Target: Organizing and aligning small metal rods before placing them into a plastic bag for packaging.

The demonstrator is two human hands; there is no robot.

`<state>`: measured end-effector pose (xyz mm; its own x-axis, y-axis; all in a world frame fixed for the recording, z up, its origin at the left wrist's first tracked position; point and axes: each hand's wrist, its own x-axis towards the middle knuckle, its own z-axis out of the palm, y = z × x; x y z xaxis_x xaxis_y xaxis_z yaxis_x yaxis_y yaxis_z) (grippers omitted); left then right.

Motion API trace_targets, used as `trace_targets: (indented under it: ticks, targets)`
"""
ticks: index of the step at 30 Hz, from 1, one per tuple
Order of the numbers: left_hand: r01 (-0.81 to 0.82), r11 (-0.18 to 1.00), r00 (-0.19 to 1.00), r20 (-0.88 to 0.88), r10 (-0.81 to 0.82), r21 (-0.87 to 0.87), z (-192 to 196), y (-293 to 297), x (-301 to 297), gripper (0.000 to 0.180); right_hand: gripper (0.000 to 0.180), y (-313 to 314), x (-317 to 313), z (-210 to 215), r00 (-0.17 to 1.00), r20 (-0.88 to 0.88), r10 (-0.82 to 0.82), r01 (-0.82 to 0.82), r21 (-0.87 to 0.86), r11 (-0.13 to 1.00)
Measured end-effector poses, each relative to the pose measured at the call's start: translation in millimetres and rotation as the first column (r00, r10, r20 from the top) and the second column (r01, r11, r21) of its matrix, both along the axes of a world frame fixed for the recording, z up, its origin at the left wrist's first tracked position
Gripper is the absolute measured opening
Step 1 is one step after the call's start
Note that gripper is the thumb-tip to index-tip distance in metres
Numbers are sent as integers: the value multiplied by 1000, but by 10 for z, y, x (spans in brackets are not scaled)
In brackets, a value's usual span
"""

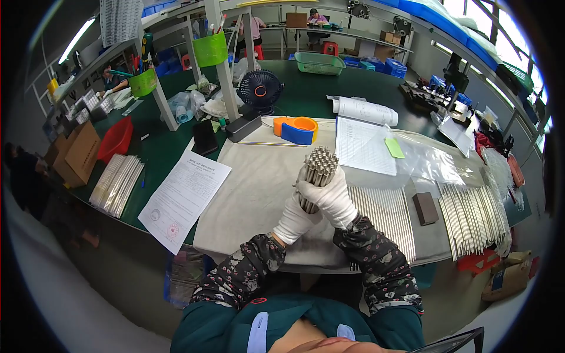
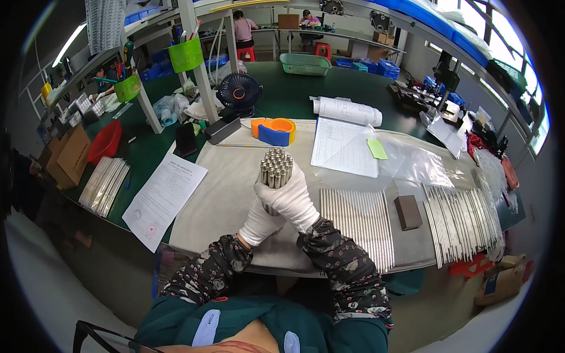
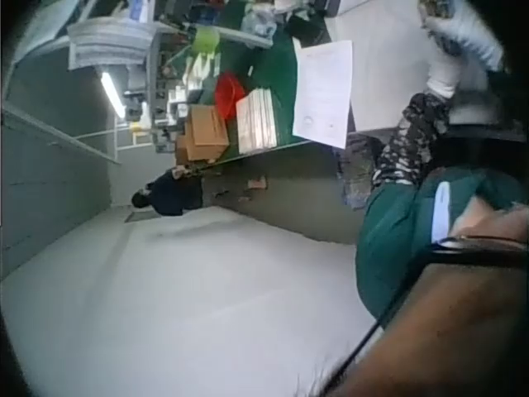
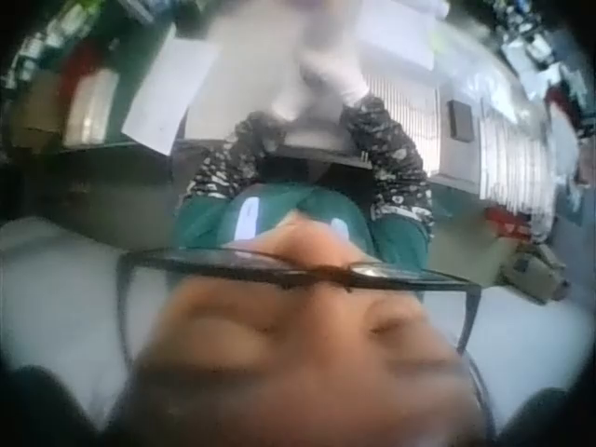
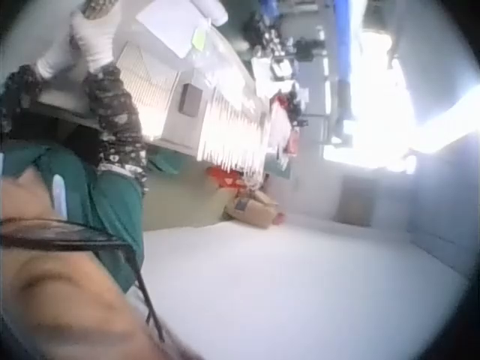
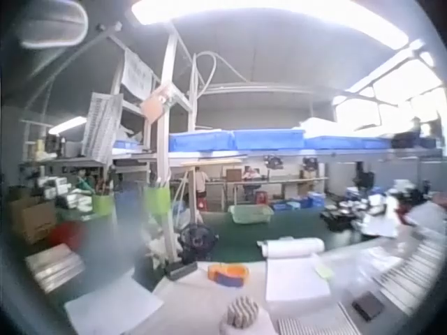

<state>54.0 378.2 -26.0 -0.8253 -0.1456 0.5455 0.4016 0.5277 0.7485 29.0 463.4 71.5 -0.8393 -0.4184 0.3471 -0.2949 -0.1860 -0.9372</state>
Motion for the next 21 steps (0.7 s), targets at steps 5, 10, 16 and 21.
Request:
trace_targets:
  ticks: [5, 10, 16, 21]
  targets:
    - [126, 988, 956, 254, -144, 87, 80, -86, 192, 59, 26, 28, -57, -50, 1000, 0, 6, -6, 6, 1000]
    - [154, 972, 927, 366, -80, -178, 221, -486, 570, 53, 25, 25, 9, -25, 999, -15, 50, -50, 50, 998]
    - [-93, 534, 295, 535, -792, 841, 243, -608, 606, 63, 24, 43, 136, 16, 995, -91, 29, -19, 108, 994]
    - [583, 808, 805, 203, -558, -92, -142, -546, 349, 63, 30, 40, 547, 128, 784, -565, 259, -109, 285, 952]
